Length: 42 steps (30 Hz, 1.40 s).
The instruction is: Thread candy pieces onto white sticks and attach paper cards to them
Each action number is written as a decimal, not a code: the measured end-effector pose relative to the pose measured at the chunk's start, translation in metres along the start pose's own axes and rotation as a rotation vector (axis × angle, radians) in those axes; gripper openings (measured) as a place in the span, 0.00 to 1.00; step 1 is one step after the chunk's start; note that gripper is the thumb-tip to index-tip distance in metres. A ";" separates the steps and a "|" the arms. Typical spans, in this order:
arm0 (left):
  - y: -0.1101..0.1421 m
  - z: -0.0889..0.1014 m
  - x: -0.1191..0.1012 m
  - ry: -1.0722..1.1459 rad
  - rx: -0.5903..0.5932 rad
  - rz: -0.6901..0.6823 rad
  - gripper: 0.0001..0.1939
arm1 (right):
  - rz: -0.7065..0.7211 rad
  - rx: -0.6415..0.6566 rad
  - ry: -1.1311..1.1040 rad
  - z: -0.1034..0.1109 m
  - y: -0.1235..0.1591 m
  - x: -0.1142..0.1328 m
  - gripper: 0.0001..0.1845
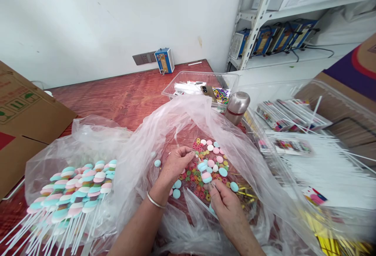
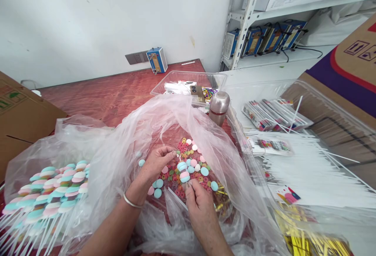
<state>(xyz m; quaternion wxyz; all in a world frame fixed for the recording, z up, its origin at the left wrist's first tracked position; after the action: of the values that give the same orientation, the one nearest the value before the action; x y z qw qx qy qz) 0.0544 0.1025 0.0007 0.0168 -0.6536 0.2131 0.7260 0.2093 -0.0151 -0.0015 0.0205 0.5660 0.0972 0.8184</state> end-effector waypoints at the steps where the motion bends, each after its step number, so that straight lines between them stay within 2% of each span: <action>1: 0.002 -0.002 -0.001 0.056 0.020 0.009 0.11 | 0.000 -0.003 0.004 0.000 0.000 0.001 0.17; 7: 0.008 -0.011 -0.006 0.054 0.060 -0.050 0.12 | -0.020 0.004 -0.039 0.000 0.002 -0.003 0.17; 14: 0.008 -0.012 -0.004 0.008 0.084 -0.113 0.09 | -0.123 0.078 -0.339 -0.009 0.003 -0.012 0.17; 18: 0.008 -0.013 0.002 -0.051 0.095 -0.131 0.09 | -0.160 0.096 -0.431 -0.012 0.002 -0.012 0.17; 28: 0.013 -0.020 0.003 -0.185 0.047 -0.240 0.08 | -0.211 0.048 -0.464 -0.014 0.002 -0.008 0.17; 36: 0.014 -0.023 0.012 -0.189 0.055 -0.253 0.07 | -0.215 -0.015 -0.479 -0.015 0.004 -0.007 0.18; 42: 0.016 -0.024 0.010 -0.186 0.045 -0.285 0.06 | -0.190 0.029 -0.389 -0.017 0.003 -0.017 0.18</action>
<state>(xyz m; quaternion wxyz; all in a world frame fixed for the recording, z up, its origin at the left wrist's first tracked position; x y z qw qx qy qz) 0.0705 0.0772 -0.0056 0.1538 -0.6067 0.1318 0.7687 0.2000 -0.0229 -0.0226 0.1078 0.7018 0.1560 0.6866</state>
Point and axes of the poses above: each hand's wrist, its own y-axis away from the middle knuckle, its own z-axis out of the back of the hand, x = y × z, the point moved 2 cm from there along -y, towards the middle knuckle, and after that the axes turned 6 degrees about x, right-handed, at the moved point
